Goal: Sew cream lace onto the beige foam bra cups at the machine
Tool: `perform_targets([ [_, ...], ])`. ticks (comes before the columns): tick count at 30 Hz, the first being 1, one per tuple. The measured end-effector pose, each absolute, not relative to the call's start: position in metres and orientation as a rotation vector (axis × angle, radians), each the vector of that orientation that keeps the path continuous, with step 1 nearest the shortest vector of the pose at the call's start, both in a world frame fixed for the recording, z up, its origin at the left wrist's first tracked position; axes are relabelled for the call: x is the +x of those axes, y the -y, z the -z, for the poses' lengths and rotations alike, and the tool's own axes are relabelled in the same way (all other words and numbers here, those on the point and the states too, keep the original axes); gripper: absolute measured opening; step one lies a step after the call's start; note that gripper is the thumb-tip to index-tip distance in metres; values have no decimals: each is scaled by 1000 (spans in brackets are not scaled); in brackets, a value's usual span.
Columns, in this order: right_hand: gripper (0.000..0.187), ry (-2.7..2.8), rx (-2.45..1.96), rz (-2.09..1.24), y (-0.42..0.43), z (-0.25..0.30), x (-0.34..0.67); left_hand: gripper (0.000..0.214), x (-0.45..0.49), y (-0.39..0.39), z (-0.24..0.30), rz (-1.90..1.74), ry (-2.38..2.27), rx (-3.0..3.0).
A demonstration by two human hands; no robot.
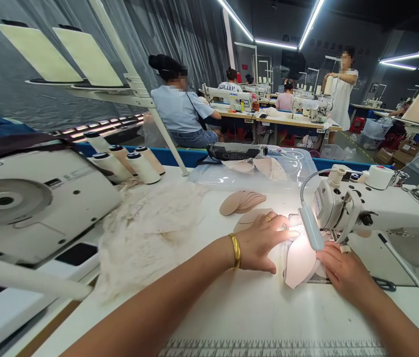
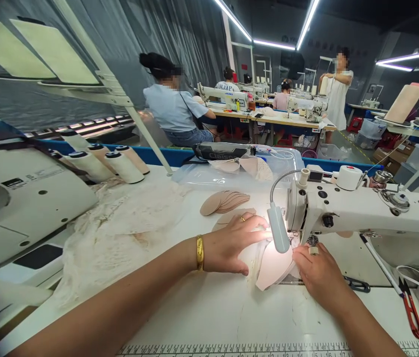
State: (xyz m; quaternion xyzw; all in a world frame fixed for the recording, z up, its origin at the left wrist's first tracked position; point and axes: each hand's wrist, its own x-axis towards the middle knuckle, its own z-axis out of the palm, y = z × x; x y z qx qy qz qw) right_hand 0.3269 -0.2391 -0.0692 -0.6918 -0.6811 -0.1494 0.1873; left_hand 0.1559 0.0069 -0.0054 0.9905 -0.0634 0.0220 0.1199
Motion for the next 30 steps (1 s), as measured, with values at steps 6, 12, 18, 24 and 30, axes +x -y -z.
perform_targets([
  [6,34,1907,-1935,395,240,69,326,77,159,-4,9,-63,207,2942],
  [12,34,1895,-1922,356,238,65,327,57,160,15,4,-151,399,2991],
  [18,33,1893,-1927,341,239,67,330,51,162,17,0,-137,341,2910],
  [24,33,1869,-1946,342,240,70,330,45,165,8,5,-124,296,2872],
  [30,34,1895,-1922,325,239,69,330,44,163,9,2,-128,298,2886],
])
